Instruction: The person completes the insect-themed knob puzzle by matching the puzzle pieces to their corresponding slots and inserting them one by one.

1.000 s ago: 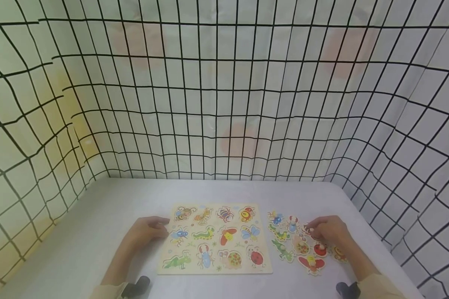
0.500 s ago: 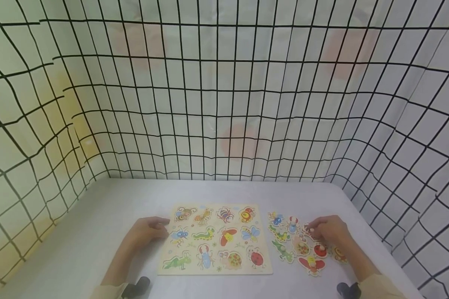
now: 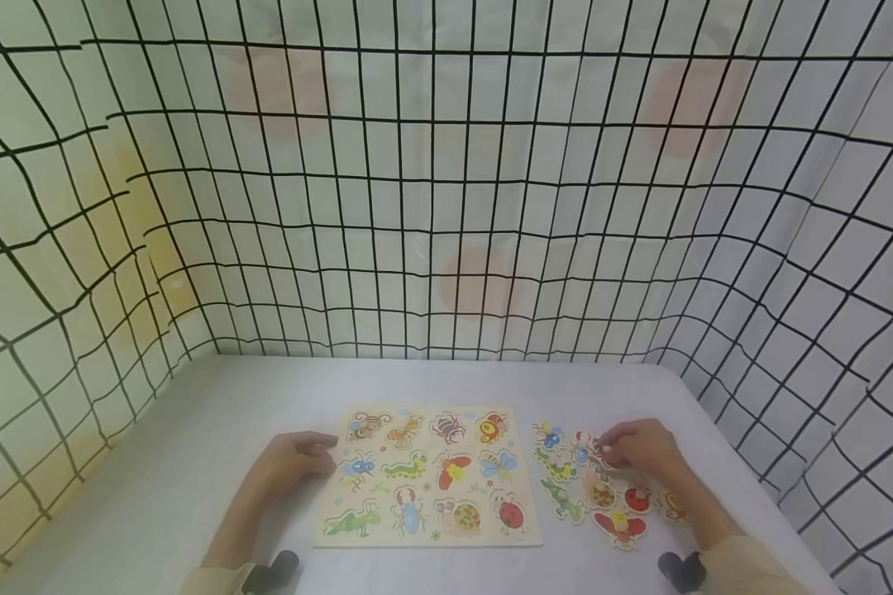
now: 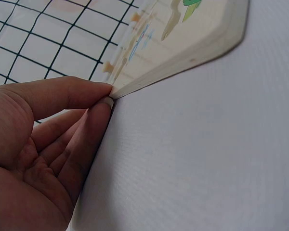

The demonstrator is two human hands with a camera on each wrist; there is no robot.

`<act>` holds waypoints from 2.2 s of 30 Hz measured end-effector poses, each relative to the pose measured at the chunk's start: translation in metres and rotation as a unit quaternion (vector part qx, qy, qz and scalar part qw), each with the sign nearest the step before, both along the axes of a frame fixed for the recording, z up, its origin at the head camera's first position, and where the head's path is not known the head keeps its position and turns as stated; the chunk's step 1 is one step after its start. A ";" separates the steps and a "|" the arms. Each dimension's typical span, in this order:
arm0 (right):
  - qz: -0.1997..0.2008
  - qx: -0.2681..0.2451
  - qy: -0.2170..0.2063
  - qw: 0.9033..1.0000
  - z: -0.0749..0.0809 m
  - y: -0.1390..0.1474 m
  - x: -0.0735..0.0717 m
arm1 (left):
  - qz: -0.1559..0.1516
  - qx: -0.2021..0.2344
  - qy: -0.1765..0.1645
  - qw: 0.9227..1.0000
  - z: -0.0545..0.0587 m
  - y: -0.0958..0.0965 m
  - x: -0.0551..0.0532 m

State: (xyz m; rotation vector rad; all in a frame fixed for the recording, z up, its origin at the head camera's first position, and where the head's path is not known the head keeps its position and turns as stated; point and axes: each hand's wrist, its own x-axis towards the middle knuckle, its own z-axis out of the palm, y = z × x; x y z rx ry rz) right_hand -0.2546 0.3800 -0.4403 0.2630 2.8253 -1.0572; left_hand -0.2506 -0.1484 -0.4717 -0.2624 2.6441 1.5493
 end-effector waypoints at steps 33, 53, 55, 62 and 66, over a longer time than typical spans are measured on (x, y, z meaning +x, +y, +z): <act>0.040 -0.015 0.031 0.999 0.011 -0.114 -0.023 | 0.006 0.001 -0.001 1.000 -0.001 0.002 -0.001; 0.057 -0.042 0.053 0.996 0.002 -0.177 -0.043 | 0.003 0.000 -0.012 1.000 -0.003 0.002 -0.002; 0.061 -0.042 0.053 0.996 0.002 -0.181 -0.044 | 0.004 -0.003 -0.013 1.000 -0.003 0.003 -0.002; 0.076 -0.049 0.064 0.994 0.002 -0.196 -0.048 | 0.004 0.001 -0.013 1.000 -0.003 0.003 -0.004; 0.075 -0.061 0.067 0.993 -0.001 -0.204 -0.051 | 0.003 0.001 -0.014 1.000 -0.002 0.002 -0.005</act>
